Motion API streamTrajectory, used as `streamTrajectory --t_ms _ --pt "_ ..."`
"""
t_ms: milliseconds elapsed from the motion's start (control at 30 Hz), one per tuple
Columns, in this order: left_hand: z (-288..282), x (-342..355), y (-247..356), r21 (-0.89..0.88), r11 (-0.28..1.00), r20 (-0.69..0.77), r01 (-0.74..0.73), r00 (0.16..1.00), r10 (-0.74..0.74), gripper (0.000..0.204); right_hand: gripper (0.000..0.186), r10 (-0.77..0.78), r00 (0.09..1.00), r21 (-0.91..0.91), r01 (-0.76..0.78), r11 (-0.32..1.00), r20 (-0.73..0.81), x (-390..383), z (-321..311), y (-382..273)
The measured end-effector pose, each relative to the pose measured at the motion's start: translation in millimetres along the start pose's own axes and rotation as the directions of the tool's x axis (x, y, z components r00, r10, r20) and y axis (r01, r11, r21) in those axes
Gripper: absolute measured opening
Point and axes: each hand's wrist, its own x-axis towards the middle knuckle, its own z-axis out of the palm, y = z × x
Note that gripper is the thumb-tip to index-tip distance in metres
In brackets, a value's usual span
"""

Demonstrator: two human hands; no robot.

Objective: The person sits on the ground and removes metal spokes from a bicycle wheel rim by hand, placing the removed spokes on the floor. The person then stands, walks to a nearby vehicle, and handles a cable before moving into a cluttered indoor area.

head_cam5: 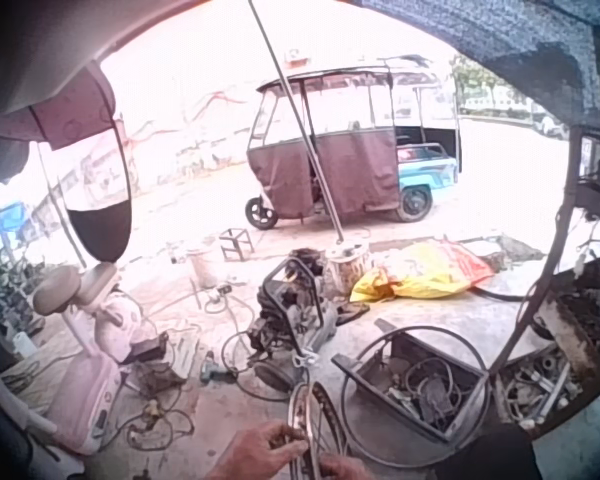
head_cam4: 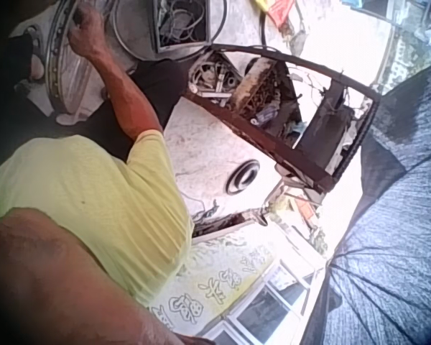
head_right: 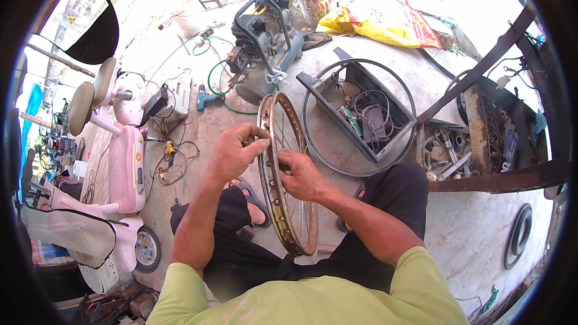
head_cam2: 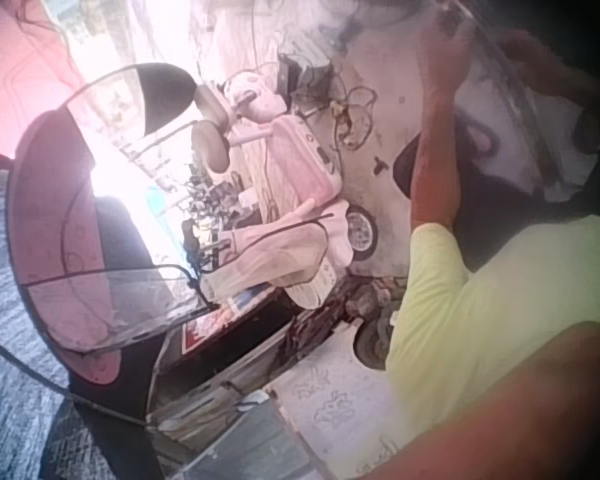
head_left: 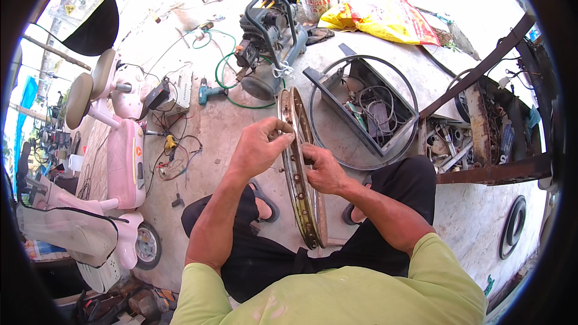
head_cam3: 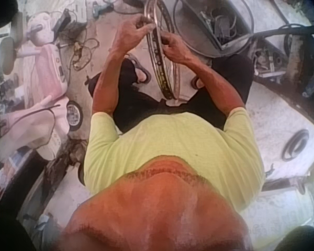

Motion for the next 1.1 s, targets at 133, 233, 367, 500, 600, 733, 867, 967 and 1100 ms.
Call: streamTrajectory --t_ms 133,233,367,500,600,733,867,967,1100 --pt "-0.9 0.2 2.8 0.053 0.998 -0.002 -0.032 0.999 0.032 0.022 0.021 -0.004 1.0 -0.005 0.004 1.0 -0.003 -0.6 0.0 0.4" --pt "1.2 0.8 0.2 0.078 0.996 -0.03 -0.037 0.999 0.039 0.021 0.02 -0.021 1.0 0.029 0.022 0.999 -0.023 -0.8 3.0 4.3" --pt "0.7 1.7 1.0 0.097 0.995 -0.03 -0.01 0.999 0.013 0.021 0.019 -0.004 1.0 0.024 0.005 1.0 -0.012 -0.5 2.3 4.7" --pt "0.1 1.5 2.1 0.093 0.996 -0.024 0.003 1.0 -0.001 0.022 0.02 0.003 1.0 0.024 -0.002 1.0 -0.014 -0.7 2.1 2.4" --pt "1.7 0.6 4.5 0.057 0.998 -0.042 -0.026 0.999 0.028 0.021 0.021 -0.014 1.0 0.026 0.015 1.0 -0.023 -0.2 1.9 3.4" --pt "-2.0 -0.3 4.2 0.077 0.997 0.008 -0.029 1.0 0.028 0.021 0.021 -0.016 1.0 0.005 0.016 1.0 -0.015 -0.5 0.9 3.5" --pt "-1.2 0.8 0.5 0.108 0.992 -0.019 -0.058 0.998 0.061 0.022 0.021 0.002 1.0 0.011 -0.002 1.0 -0.003 -0.3 1.1 0.7" --pt "-0.6 1.0 -0.2 0.124 0.99 -0.034 -0.068 0.997 0.072 0.022 0.021 0.002 1.0 0.018 -0.002 1.0 -0.011 0.0 1.5 -0.2" --pt "-3.2 -0.1 7.0 0.023 1.0 0.012 0.01 1.0 -0.01 0.022 0.022 0.023 1.0 -0.001 -0.023 1.0 -0.004 0.4 0.3 -0.9"
